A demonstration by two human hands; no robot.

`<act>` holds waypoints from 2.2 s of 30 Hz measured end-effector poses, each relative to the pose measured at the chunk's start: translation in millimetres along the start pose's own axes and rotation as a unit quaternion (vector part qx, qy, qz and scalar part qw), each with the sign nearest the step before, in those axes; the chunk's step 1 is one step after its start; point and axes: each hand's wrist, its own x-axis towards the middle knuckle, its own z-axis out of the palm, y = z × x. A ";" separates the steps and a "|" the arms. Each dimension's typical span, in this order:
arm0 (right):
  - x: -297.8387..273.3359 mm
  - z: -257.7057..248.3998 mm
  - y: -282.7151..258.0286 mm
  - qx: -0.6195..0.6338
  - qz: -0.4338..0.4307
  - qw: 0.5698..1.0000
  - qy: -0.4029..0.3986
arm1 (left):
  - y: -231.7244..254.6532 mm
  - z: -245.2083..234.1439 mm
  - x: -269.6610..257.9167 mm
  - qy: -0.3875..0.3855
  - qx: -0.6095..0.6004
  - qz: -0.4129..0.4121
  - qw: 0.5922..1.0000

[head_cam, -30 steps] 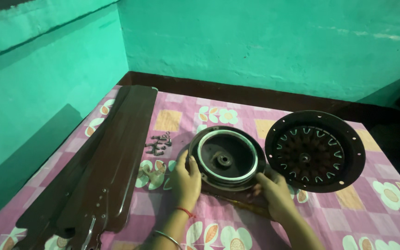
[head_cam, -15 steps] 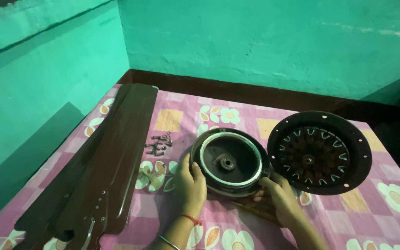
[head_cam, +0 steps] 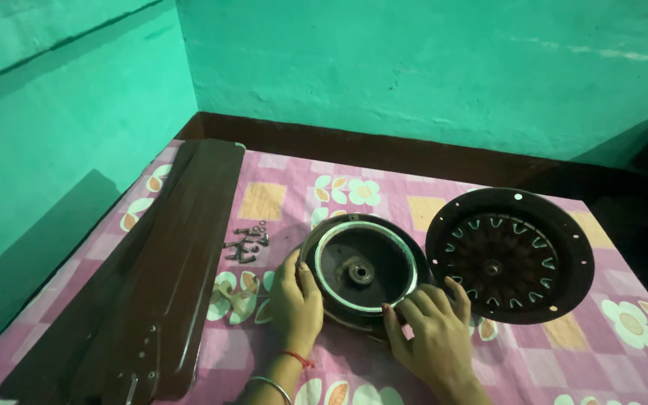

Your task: The person assembles a ceiling fan motor by placing the stator into the housing, inserting the rotor, and securing the cover with screws using a screwdriver. The person then attaches the fan blades to the motor housing.

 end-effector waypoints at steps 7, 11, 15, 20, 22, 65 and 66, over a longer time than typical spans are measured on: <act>-9.6 4.5 -18.7 0.028 0.009 0.995 -0.092 | 6.9 -2.8 -2.6 -0.018 -0.029 -0.036 0.999; -12.2 8.7 -24.0 0.201 -0.011 0.975 -0.092 | 13.6 -5.2 -0.6 -0.017 -0.012 -0.032 0.999; -14.8 8.1 -22.4 0.219 -0.012 0.974 -0.056 | 12.6 -6.8 0.7 -0.030 -0.016 -0.038 0.999; -12.0 19.2 -32.3 0.215 -0.057 0.967 -0.123 | 11.2 -4.8 1.7 -0.017 -0.015 -0.047 0.999; -13.1 20.4 -33.2 0.200 -0.053 0.967 -0.151 | 11.4 -4.7 1.6 -0.018 -0.012 -0.043 0.999; 84.9 23.4 -52.8 0.126 -0.202 0.945 -0.223 | -23.4 5.0 12.0 -0.001 -0.095 -0.126 0.987; 94.4 26.6 -47.8 0.135 -0.203 0.932 -0.269 | -22.2 4.4 11.3 0.012 -0.117 -0.084 0.989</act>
